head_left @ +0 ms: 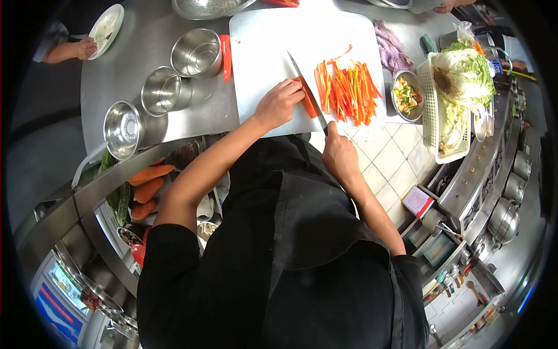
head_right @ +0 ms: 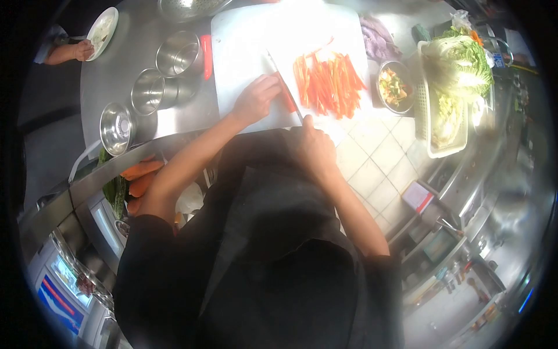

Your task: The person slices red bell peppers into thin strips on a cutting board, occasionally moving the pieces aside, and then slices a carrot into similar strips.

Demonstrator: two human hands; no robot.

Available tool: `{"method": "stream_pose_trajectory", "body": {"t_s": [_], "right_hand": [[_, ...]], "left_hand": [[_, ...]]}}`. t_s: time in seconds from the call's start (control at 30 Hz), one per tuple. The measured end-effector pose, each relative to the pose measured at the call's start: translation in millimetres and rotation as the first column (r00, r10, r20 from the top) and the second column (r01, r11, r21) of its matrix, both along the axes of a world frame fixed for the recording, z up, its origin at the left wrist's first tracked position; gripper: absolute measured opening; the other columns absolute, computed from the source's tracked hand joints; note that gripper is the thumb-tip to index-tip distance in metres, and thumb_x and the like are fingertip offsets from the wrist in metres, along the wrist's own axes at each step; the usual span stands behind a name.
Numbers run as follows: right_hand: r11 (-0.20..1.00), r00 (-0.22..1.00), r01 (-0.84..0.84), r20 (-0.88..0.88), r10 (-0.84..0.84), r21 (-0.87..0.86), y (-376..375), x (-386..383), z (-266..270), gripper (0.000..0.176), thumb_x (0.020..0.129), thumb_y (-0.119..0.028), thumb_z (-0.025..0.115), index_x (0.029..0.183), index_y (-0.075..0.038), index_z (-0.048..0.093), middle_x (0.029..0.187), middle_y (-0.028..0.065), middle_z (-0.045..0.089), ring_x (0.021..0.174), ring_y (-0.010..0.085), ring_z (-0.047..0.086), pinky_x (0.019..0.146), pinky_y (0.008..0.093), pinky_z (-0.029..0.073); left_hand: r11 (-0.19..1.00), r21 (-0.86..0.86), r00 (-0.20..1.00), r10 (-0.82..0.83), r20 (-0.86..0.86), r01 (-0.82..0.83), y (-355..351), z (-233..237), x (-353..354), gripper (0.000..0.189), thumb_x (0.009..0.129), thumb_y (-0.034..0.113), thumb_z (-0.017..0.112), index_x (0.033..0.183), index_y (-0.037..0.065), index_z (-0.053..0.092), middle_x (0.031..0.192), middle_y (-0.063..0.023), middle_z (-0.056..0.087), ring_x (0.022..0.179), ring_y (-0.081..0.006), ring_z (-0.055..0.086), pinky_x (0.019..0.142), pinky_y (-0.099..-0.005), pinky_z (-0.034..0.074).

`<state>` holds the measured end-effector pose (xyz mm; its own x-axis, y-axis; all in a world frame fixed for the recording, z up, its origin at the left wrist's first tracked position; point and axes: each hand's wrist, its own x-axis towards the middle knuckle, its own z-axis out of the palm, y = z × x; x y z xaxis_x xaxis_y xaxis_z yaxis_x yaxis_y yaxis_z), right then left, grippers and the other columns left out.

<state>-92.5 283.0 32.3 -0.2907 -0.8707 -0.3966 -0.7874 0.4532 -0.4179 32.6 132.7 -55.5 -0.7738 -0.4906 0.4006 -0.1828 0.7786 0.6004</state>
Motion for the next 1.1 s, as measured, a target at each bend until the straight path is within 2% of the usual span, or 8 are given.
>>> {"method": "stream_pose_trajectory", "body": {"t_s": [0.17, 0.3, 0.37, 0.43, 0.5, 0.8, 0.87, 1.1], "right_hand": [[1.0, 1.0, 0.012, 0.016, -0.012, -0.006, -4.4, -2.0, -14.4, 0.017, 0.086, -0.005, 0.047, 0.099, 0.001, 0.038, 0.068, 0.0311, 0.059, 0.067, 0.048, 0.059, 0.062, 0.057, 0.044], [0.971, 1.0, -0.016, 0.014, 0.02, -0.239, -28.4, -11.4, -35.6, 0.018, 0.085, -0.005, 0.05, 0.099, 0.001, 0.04, 0.068, 0.0302, 0.059, 0.067, 0.0481, 0.059, 0.062, 0.0566, 0.045], [0.999, 0.999, -0.037, -0.032, 0.037, 0.009, -41.8, -21.1, -33.3, 0.041, 0.071, 0.0, 0.055, 0.11, 0.002, 0.043, 0.077, 0.0266, 0.062, 0.075, 0.0444, 0.062, 0.068, 0.0516, 0.049], [1.0, 0.999, -0.002, -0.046, 0.002, -0.006, -40.9, -27.2, -26.9, 0.04, 0.072, -0.001, 0.055, 0.11, 0.001, 0.043, 0.077, 0.0266, 0.062, 0.075, 0.044, 0.062, 0.068, 0.0506, 0.049], [0.992, 0.999, -0.035, -0.013, 0.034, -0.123, -28.8, -27.9, -13.6, 0.02, 0.084, -0.004, 0.051, 0.1, 0.001, 0.042, 0.07, 0.0306, 0.059, 0.07, 0.0486, 0.059, 0.065, 0.0563, 0.046], [0.999, 0.999, -0.041, 0.029, 0.041, -0.001, -8.6, -6.6, -10.1, 0.021, 0.084, -0.004, 0.048, 0.102, 0.004, 0.041, 0.067, 0.0314, 0.058, 0.068, 0.0493, 0.059, 0.064, 0.0571, 0.045], [0.989, 0.999, -0.035, 0.022, 0.039, -0.145, -11.9, -3.9, -22.6, 0.02, 0.084, -0.003, 0.049, 0.102, 0.003, 0.041, 0.067, 0.0308, 0.059, 0.068, 0.049, 0.059, 0.063, 0.0565, 0.045], [0.977, 0.995, -0.1, -0.001, 0.102, -0.187, -32.0, -20.2, -31.9, 0.02, 0.084, -0.004, 0.049, 0.103, 0.002, 0.043, 0.068, 0.0305, 0.059, 0.069, 0.0478, 0.06, 0.063, 0.0559, 0.045]], "left_hand": [[1.0, -0.028, 0.996, 0.005, -0.087, -0.007, -1.6, -4.5, -2.0, 0.018, 0.067, -0.007, 0.051, 0.083, -0.001, 0.057, 0.095, -0.0134, 0.055, 0.089, -0.0314, 0.054, 0.076, -0.0379, 0.046], [1.0, -0.016, 0.998, 0.014, -0.062, -0.016, 1.1, -6.9, -1.5, 0.02, 0.068, -0.006, 0.052, 0.086, -0.001, 0.059, 0.099, -0.0133, 0.056, 0.091, -0.031, 0.055, 0.078, -0.0369, 0.047], [1.0, -0.004, 0.999, 0.001, -0.049, -0.002, 0.3, -5.1, -2.3, 0.02, 0.069, -0.007, 0.053, 0.086, -0.001, 0.06, 0.096, -0.0112, 0.057, 0.092, -0.0289, 0.055, 0.079, -0.0362, 0.048], [1.0, 0.015, 1.0, 0.005, -0.028, -0.005, -0.3, -4.0, -0.2, 0.019, 0.069, -0.007, 0.054, 0.086, -0.002, 0.061, 0.094, -0.0091, 0.058, 0.094, -0.0268, 0.056, 0.081, -0.0355, 0.049], [1.0, 0.026, 0.998, 0.009, -0.054, -0.008, 1.6, -6.2, -0.7, 0.018, 0.07, -0.006, 0.053, 0.085, -0.002, 0.061, 0.093, -0.0094, 0.058, 0.094, -0.0265, 0.056, 0.08, -0.0353, 0.049], [0.998, -0.031, 0.997, 0.046, -0.056, -0.048, 3.6, 2.0, -0.5, 0.016, 0.07, -0.006, 0.053, 0.084, -0.001, 0.061, 0.093, -0.0097, 0.057, 0.096, -0.0272, 0.056, 0.081, -0.0358, 0.049], [0.999, -0.02, 0.998, 0.047, -0.035, -0.048, 4.3, 3.1, 1.1, 0.016, 0.07, -0.006, 0.053, 0.084, -0.001, 0.061, 0.092, -0.0097, 0.057, 0.096, -0.0272, 0.056, 0.081, -0.0358, 0.049], [0.998, -0.03, 0.996, 0.06, -0.068, -0.062, 4.0, -5.4, 1.5, 0.019, 0.07, -0.004, 0.054, 0.088, 0.0, 0.059, 0.098, -0.0124, 0.058, 0.095, -0.031, 0.058, 0.076, -0.036, 0.05]]}}
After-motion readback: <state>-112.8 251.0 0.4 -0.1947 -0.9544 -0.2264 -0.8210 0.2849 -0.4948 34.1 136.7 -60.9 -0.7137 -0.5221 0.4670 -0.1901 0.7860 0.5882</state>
